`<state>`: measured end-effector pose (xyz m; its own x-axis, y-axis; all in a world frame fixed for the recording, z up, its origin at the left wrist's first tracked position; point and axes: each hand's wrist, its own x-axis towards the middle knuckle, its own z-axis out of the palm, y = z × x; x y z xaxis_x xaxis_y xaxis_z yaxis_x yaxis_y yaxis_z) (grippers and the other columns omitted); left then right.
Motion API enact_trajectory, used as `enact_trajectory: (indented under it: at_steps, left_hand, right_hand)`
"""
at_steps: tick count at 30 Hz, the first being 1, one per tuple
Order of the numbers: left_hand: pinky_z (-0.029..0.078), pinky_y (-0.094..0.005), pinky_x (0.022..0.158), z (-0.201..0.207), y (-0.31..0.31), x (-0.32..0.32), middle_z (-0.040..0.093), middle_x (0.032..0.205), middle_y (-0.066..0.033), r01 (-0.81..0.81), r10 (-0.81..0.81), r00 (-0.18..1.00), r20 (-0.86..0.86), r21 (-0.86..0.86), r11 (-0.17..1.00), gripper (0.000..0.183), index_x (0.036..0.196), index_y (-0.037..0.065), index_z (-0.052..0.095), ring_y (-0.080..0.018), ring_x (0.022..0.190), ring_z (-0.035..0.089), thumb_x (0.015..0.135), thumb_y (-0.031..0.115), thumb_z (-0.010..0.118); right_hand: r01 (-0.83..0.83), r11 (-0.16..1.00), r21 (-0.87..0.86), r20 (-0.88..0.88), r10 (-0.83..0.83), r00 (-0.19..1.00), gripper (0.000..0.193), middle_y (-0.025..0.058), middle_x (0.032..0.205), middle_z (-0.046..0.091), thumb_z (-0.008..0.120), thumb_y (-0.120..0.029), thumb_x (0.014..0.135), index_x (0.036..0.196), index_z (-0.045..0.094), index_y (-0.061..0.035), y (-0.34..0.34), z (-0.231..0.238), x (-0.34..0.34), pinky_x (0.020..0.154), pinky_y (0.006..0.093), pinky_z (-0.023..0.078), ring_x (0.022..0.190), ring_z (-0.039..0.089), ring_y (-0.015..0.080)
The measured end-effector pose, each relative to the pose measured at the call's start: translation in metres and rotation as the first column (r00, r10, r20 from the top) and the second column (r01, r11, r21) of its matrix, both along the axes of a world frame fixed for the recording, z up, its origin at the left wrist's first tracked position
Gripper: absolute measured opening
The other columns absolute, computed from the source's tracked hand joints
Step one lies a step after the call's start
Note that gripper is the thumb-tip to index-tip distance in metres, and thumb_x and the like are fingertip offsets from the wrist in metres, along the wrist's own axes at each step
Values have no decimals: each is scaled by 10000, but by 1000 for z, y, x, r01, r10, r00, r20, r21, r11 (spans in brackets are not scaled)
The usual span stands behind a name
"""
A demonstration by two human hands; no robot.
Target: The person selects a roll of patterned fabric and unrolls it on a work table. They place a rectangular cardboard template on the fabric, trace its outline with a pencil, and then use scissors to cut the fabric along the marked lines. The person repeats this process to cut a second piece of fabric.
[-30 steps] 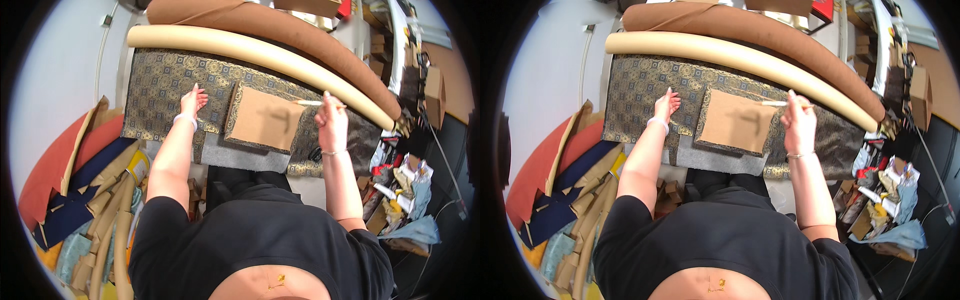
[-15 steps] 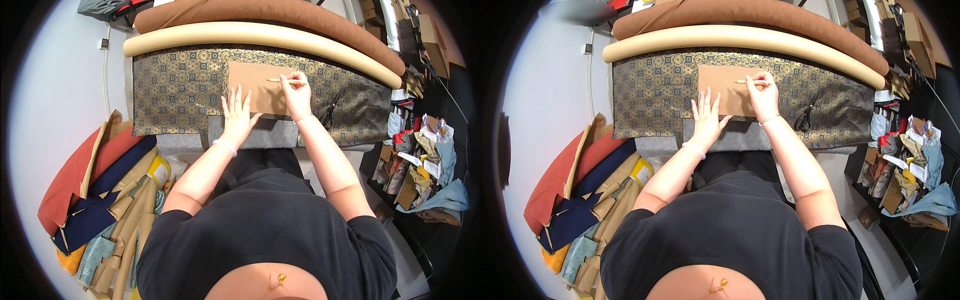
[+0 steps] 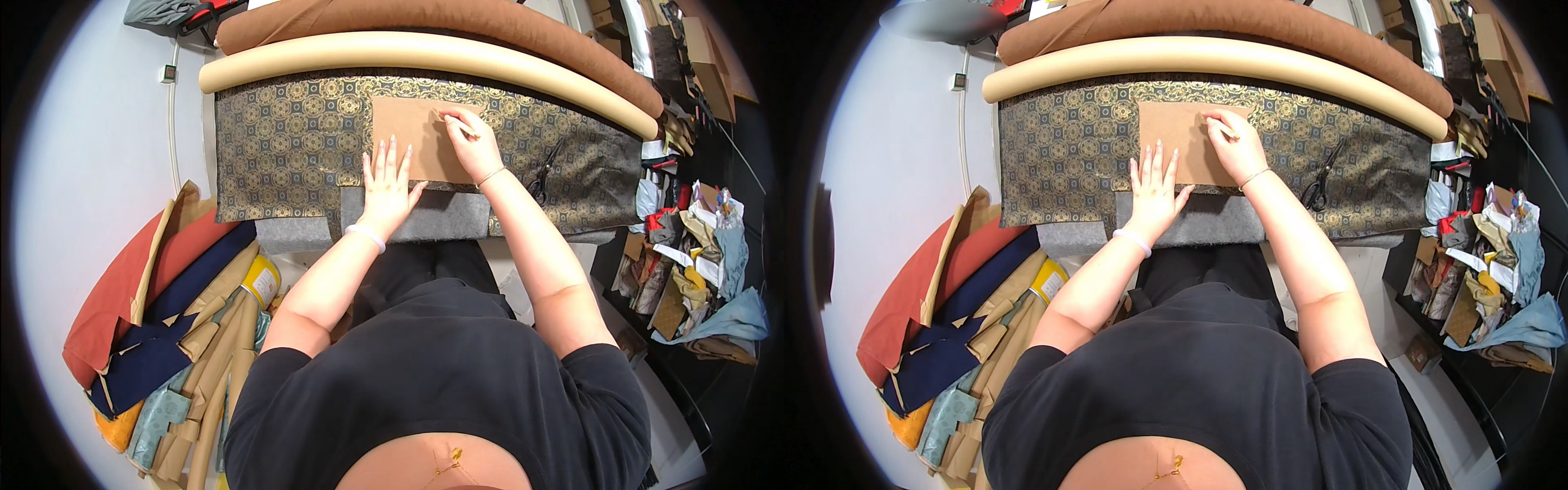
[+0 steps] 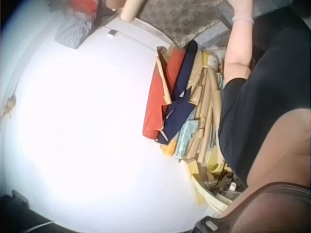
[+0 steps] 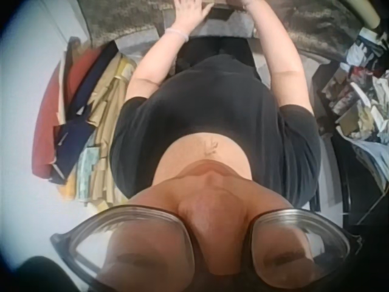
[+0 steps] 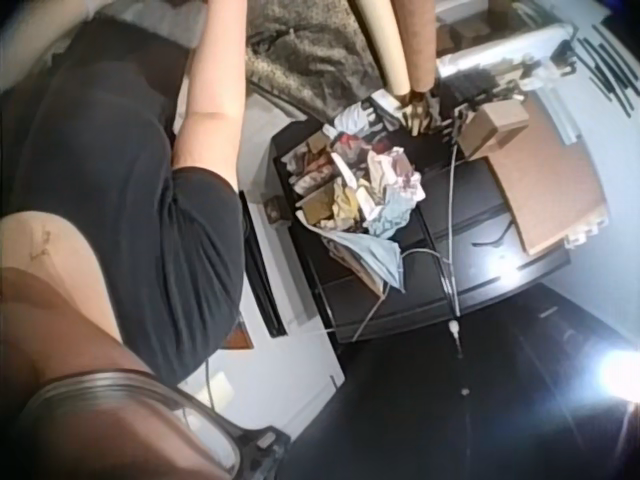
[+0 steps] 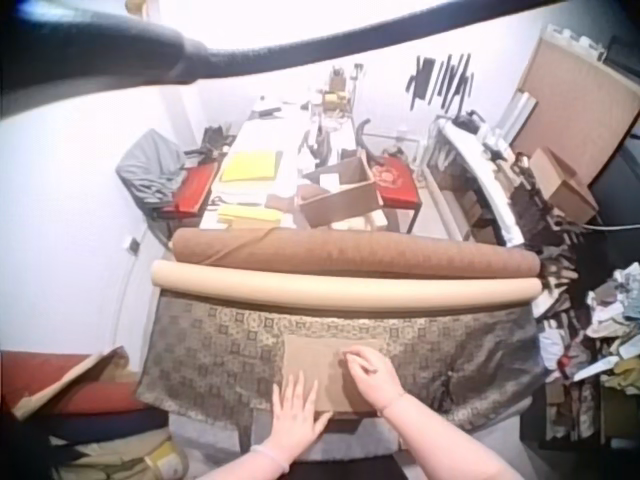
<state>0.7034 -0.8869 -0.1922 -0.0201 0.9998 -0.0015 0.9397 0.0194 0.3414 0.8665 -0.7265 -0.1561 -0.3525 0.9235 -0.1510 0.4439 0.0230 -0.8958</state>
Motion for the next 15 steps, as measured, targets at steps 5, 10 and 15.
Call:
enact_trajectory:
  at_steps: [5, 10, 15]
  left_hand:
    - [111, -652, 1257, -4, 0, 0, 217, 1709, -241, 2, -2, 1000, 9, 11, 1000, 831, 1627, 91, 368, -408, 1603, 155, 969, 510, 654]
    - [112, -653, 1256, -1, 1, -1, 219, 1709, -241, 1, -2, 999, 35, 22, 1000, 824, 1619, 82, 381, -410, 1602, 162, 967, 496, 665]
    - [122, -632, 1266, 1, 0, -3, 195, 1706, -256, -60, 56, 994, 93, 38, 997, 856, 1636, 62, 312, -422, 1596, 167, 978, 467, 680]
  right_hand:
    - [-2, 999, 53, 69, -2, 998, 222, 71, 1127, 759, 617, -150, 1045, 1204, 734, -49, -2, 2, -4, 929, 275, 543, 1039, 702, 130]
    - [42, 999, 8, -19, -42, 999, 255, 130, 1136, 750, 631, -222, 1023, 1189, 741, -63, -3, -5, -5, 949, 344, 557, 1056, 724, 253]
    - [102, 987, 123, -4, -103, 995, 282, 122, 1229, 745, 602, -208, 1071, 1279, 700, -46, -3, 2, -2, 998, 321, 536, 1132, 706, 205]
